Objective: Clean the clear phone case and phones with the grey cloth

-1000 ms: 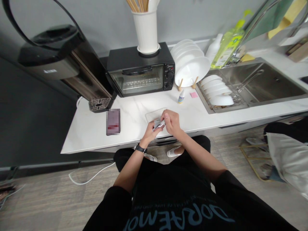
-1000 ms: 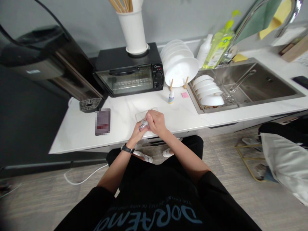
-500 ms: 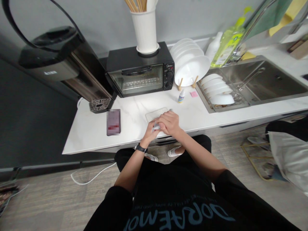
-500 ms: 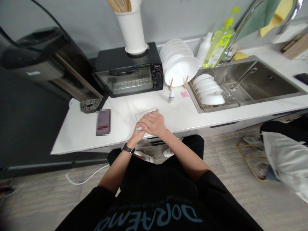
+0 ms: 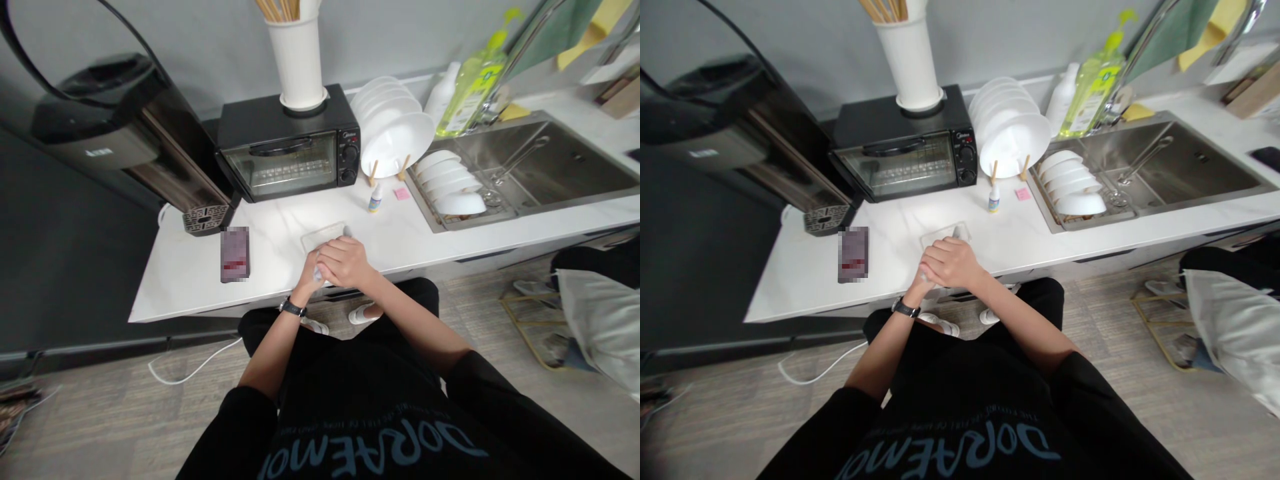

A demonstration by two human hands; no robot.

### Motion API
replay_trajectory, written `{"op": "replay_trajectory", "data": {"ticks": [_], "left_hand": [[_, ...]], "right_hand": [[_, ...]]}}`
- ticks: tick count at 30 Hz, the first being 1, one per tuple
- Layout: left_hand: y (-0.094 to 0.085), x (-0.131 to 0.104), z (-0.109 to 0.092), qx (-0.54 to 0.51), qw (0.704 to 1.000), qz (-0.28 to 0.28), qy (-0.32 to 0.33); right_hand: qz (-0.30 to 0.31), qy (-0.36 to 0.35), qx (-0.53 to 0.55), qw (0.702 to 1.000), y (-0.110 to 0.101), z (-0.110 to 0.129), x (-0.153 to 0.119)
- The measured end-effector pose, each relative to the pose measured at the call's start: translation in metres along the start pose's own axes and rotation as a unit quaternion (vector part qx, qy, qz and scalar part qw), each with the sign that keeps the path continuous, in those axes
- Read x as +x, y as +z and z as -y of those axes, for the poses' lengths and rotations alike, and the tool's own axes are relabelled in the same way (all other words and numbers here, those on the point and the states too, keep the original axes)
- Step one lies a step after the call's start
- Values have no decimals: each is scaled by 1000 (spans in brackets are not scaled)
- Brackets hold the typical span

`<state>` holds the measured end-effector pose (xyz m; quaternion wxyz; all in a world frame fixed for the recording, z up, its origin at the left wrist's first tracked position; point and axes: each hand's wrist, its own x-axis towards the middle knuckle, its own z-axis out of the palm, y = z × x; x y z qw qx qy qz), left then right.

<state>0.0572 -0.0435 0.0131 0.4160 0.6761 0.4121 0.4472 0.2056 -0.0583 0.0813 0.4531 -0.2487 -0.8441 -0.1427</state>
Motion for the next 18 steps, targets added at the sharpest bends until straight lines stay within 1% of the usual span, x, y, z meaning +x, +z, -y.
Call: {"op": "replay_trajectory", "data": {"ticks": [2, 4, 6, 7, 9, 11, 12, 15, 17, 18], "left_hand": [[1, -3, 0, -20, 1000, -15, -16], [2, -5, -2, -46, 998, -12, -40], [3, -6, -6, -69, 996, 17, -60], [3, -6, -7, -78, 994, 33, -66], [3, -5, -8, -76, 994, 43, -63], [2, -3, -6, -60, 997, 25, -53], [2, -2, -3, -53, 997, 14, -50], [3, 0, 7, -42, 998, -4, -54], [3, 0, 11, -41, 997, -5, -59], [3, -1, 12, -41, 997, -6, -61]], "right_hand": [[0, 38, 27, 999, -1, -9, -2], [0, 120, 83, 989, -2, -17, -4], [3, 205, 142, 968, -3, -20, -5], [3, 235, 160, 959, -4, -19, -5], [-3, 266, 155, 951, -5, -13, -3], [4, 256, 105, 961, -5, -3, 2], [18, 232, 76, 969, -5, 2, 4], [81, 121, 22, 989, -5, 11, 9], [106, 66, 17, 992, -5, 9, 11], [109, 54, 20, 992, -6, 5, 11]]}}
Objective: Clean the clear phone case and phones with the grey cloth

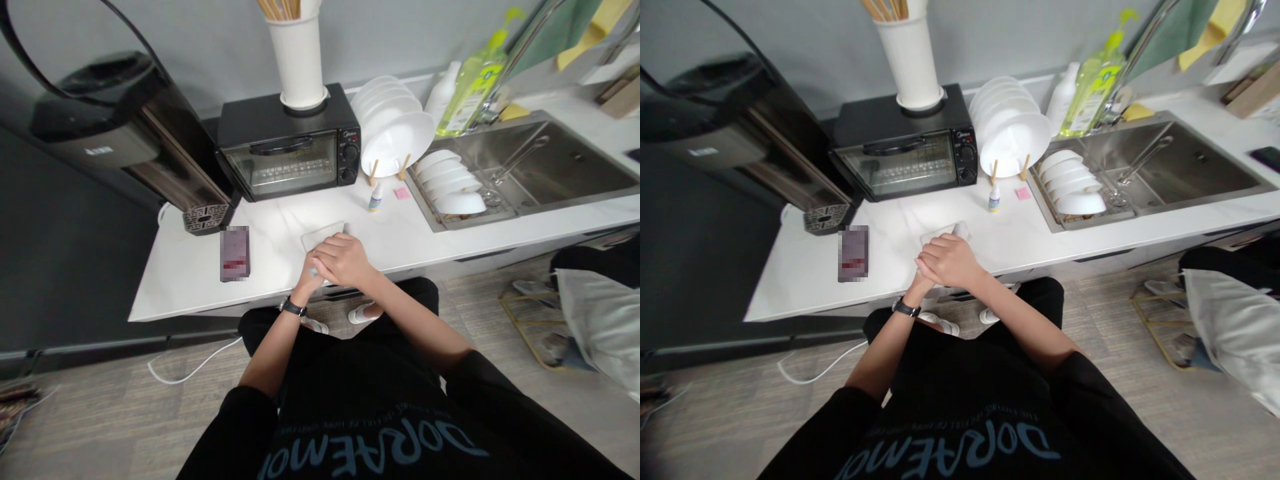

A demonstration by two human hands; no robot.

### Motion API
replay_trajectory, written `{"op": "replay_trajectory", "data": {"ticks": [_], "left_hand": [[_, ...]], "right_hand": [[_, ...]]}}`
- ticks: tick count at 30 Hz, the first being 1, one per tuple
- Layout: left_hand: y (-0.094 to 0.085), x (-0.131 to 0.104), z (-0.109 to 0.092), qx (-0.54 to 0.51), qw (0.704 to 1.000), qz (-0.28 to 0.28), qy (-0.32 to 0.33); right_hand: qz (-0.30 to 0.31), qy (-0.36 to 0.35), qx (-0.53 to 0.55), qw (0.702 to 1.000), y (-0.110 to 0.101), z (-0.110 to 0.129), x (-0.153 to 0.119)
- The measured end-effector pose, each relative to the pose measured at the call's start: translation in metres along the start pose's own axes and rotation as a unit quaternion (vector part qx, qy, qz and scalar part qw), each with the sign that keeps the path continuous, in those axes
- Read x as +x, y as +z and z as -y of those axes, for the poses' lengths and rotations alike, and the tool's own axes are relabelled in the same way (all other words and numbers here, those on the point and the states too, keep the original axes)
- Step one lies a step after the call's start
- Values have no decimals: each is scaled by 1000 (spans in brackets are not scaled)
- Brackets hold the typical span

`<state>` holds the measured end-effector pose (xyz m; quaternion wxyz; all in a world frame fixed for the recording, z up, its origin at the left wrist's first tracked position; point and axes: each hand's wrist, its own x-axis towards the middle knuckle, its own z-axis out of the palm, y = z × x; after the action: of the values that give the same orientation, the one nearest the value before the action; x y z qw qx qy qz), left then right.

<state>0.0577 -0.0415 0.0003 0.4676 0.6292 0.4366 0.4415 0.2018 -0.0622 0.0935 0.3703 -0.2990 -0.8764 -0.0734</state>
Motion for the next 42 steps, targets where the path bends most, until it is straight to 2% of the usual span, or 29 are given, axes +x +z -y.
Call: {"op": "replay_trajectory", "data": {"ticks": [2, 5, 7, 9, 11, 14, 17, 19, 22, 25, 27, 31, 34, 36, 39, 42], "left_hand": [[-1, -3, 0, -2, 1000, -6, -5], [-2, -7, -4, -10, 1000, 2, -14], [-2, -8, -7, -14, 999, 26, -15], [-2, -7, -8, -6, 1000, 28, -7], [0, -3, -7, 10, 1000, 6, 5], [2, 1, -4, 22, 999, -19, 14], [2, 2, -3, 18, 1000, -16, 16], [1, 0, -5, 13, 1000, -9, 17], [0, -2, -8, -5, 1000, 10, 14], [0, -2, -9, -17, 999, 23, 17], [2, 0, -7, -5, 1000, 12, 28], [3, 4, -3, 16, 999, -10, 36], [3, 4, -3, 16, 999, -7, 32], [1, 2, -5, 12, 999, -2, 31], [0, -1, -7, -1, 1000, 15, 22], [0, -1, -7, 0, 999, 25, 22]], "right_hand": [[-4, 9, 19, 1000, -2, -10, -1], [-10, 92, 92, 991, -6, -24, -3], [-15, 153, 137, 979, -8, -26, -4], [-18, 175, 133, 975, -8, -20, -4], [-10, 143, 83, 986, -7, -9, -1], [25, 52, 24, 998, -3, 5, 3], [42, 17, 27, 999, -2, 2, 4], [37, 37, 48, 997, -3, -10, 3], [19, 111, 113, 987, -6, -30, -2], [11, 164, 155, 974, -8, -37, -5], [18, 152, 131, 980, -8, -31, -4], [50, 44, 50, 997, -5, -7, 1], [54, 6, 45, 997, -3, -4, 2], [40, 28, 66, 997, -3, -14, 0], [15, 108, 128, 986, -5, -34, -6], [4, 150, 145, 978, -7, -38, -8]]}}
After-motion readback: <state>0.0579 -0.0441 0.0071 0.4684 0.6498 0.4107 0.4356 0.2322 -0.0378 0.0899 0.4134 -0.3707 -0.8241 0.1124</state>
